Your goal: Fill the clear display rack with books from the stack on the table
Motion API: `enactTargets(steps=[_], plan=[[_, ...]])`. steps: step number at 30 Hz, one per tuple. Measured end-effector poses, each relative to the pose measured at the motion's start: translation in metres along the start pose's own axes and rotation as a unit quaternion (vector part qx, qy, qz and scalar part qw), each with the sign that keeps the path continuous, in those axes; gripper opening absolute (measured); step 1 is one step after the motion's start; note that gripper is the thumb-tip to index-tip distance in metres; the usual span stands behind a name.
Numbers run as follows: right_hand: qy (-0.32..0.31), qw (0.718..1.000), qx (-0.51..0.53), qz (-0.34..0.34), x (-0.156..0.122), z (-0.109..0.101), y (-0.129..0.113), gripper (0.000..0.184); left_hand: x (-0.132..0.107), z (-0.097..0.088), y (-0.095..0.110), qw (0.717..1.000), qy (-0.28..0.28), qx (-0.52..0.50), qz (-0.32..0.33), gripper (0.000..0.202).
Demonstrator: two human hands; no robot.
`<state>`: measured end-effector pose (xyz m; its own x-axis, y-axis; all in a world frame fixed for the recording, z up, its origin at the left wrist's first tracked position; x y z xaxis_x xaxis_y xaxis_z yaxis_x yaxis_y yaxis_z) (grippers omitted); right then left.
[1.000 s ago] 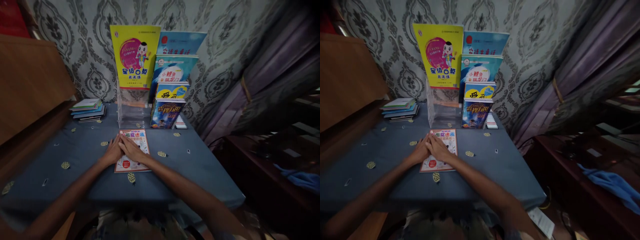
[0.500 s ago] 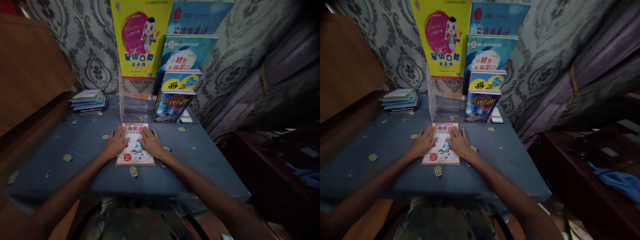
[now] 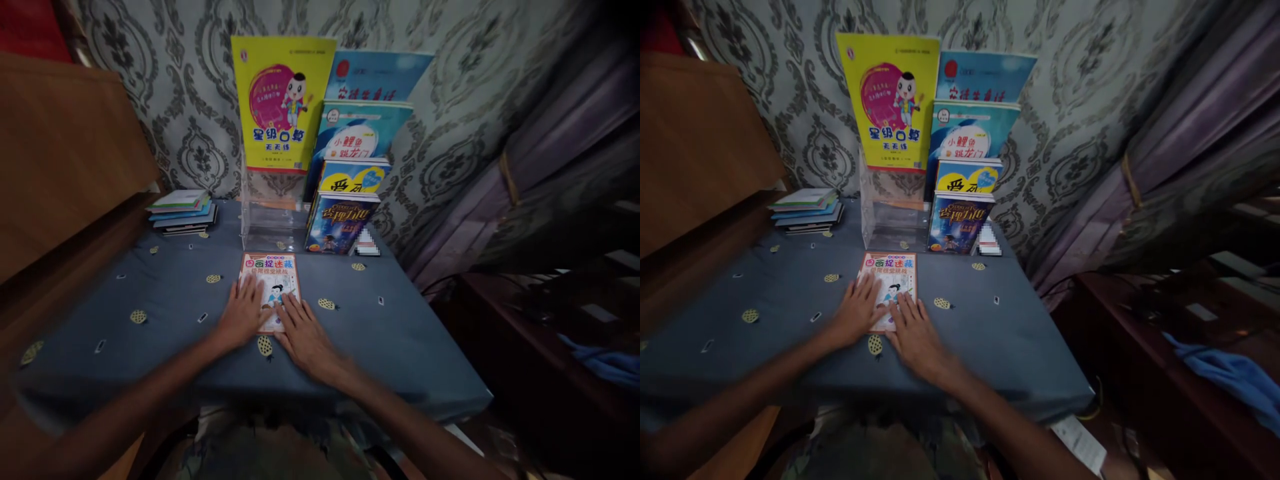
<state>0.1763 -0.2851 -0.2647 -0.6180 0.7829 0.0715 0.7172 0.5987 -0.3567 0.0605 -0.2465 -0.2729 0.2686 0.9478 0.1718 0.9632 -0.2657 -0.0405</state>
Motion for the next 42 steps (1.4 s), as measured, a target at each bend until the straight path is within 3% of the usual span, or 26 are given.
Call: enactTargets(steps=[2,4,8,11,13,14,17,19,21,23,28,32,35,39,42], plan=[[0.012,1.000,0.007,-0.002,-0.001,-0.002,0.001,0.058,-0.015,-0.001,0.021,0.999,0.017,-0.003,0.047,0.065],[0.021,0.999,0.023,-0.016,-0.004,-0.003,0.004,0.059,-0.024,0.000,0.026,0.998,0.039,-0.015,0.056,0.063],[0.075,0.996,0.054,0.001,-0.006,-0.012,0.031,0.057,-0.015,0.012,-0.010,0.994,0.057,-0.087,-0.040,0.066],[0.147,0.986,0.059,0.051,-0.002,-0.020,0.059,0.049,0.005,0.016,-0.040,0.968,0.058,-0.227,-0.086,0.070],[0.175,0.981,0.068,0.052,0.002,-0.021,0.066,0.042,0.016,0.013,-0.055,0.919,0.066,-0.375,-0.106,0.073],[0.186,0.978,0.078,0.046,0.004,-0.021,0.067,0.040,0.019,0.012,-0.064,0.879,0.067,-0.453,-0.134,0.074],[0.207,0.968,0.136,0.030,0.006,-0.021,0.068,0.039,0.015,0.023,-0.079,0.723,0.020,-0.642,-0.256,0.070],[0.211,0.958,0.192,0.032,0.008,-0.022,0.073,0.041,0.012,0.024,-0.068,0.637,-0.039,-0.723,-0.265,0.061],[0.218,0.937,0.267,0.056,0.011,-0.026,0.084,0.045,0.011,0.014,-0.052,0.589,-0.083,-0.775,-0.213,0.053],[0.207,0.901,0.371,0.089,0.016,-0.028,0.097,0.049,0.009,-0.002,-0.043,0.570,-0.092,-0.800,-0.164,0.049],[0.051,0.803,0.581,0.121,0.032,-0.017,0.092,0.046,0.007,-0.035,-0.035,0.554,-0.097,-0.822,-0.089,0.047],[0.065,0.769,0.626,0.115,0.038,-0.038,0.081,0.040,0.016,-0.054,-0.042,0.576,-0.093,-0.810,-0.066,0.042],[0.107,0.782,0.609,0.075,0.050,-0.067,0.074,0.035,0.030,-0.073,-0.053,0.614,-0.075,-0.784,-0.047,0.043],[0.168,0.824,0.541,-0.004,0.075,-0.117,0.067,0.029,0.060,-0.104,-0.074,0.688,-0.018,-0.725,-0.029,0.045],[0.235,0.859,0.452,-0.056,0.093,-0.170,0.063,0.026,0.094,-0.148,-0.089,0.757,0.059,-0.650,0.026,0.042]])
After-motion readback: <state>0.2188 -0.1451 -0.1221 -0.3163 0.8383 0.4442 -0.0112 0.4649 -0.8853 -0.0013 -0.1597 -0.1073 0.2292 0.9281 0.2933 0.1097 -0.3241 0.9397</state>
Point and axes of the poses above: each hand's wrist, its own x-axis towards the middle knuckle, its own z-axis out of the palm, y = z × x, the point moved 9 cm from there along x, towards the middle knuckle, and after that the axes turned 7 degrees about x, right-handed, at the moved point
